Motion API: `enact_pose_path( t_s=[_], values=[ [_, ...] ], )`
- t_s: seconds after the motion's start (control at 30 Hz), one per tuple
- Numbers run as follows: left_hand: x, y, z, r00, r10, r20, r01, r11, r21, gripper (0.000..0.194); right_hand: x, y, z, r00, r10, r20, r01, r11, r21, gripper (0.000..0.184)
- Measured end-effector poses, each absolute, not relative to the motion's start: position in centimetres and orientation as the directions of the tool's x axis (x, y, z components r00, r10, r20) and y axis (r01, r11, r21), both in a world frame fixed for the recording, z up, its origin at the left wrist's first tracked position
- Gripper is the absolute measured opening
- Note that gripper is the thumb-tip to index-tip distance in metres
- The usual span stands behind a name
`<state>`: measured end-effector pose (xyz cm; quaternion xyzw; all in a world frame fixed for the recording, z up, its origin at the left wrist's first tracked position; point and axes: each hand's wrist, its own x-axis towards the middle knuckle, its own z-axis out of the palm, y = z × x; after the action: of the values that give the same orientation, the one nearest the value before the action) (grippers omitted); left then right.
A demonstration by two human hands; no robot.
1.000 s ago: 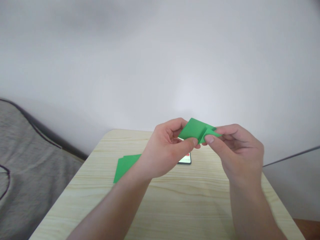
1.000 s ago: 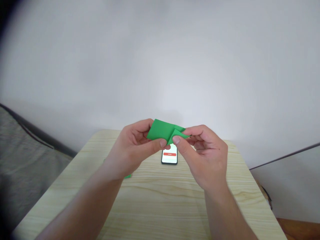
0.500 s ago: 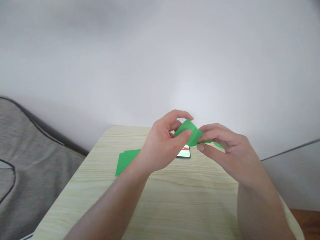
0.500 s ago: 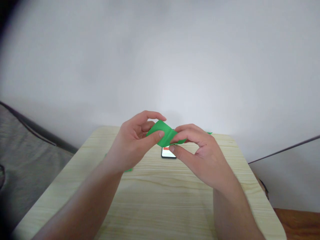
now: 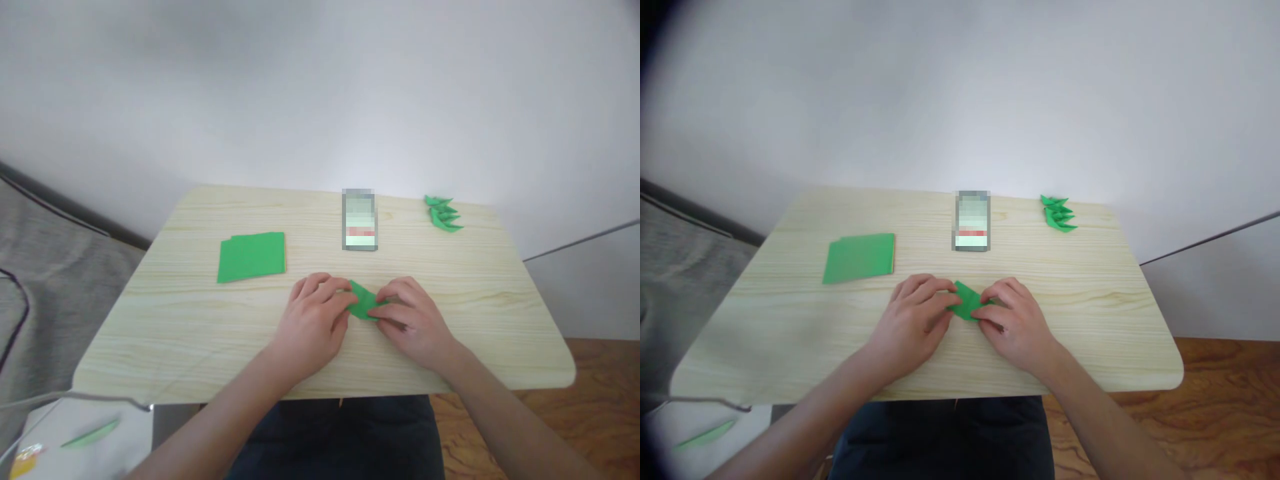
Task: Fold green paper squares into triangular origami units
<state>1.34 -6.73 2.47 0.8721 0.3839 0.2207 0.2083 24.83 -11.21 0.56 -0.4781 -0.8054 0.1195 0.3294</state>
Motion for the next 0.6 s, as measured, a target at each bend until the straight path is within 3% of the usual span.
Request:
enact_pose_path(
  t_s=[0.1,0.27,0.6],
  values=[
    [0.3,-7.4,2.0,0.699,0.688,0.193,0.535,-0.683,0.497,0.031,25.3,-10.9,0.2,-0.364,0.846,0.389,0.695,0.525,-0.492,0.021],
    [-0.5,-7.7,1.9,0.701,0.691,0.177,0.564,-0.689,0.454,0.036,25.4,-10.9,1.0,-0.371,0.872,0.321,0.705,0.489,-0.513,0.020],
    [-0.5,-8.0,1.9,0.682,0.710,0.175,0.570,-0.666,0.481,0.031,24.0,-12.1,0.8,-0.159,0.944,0.289,0.744,0.307,-0.594,0.013]
  ],
)
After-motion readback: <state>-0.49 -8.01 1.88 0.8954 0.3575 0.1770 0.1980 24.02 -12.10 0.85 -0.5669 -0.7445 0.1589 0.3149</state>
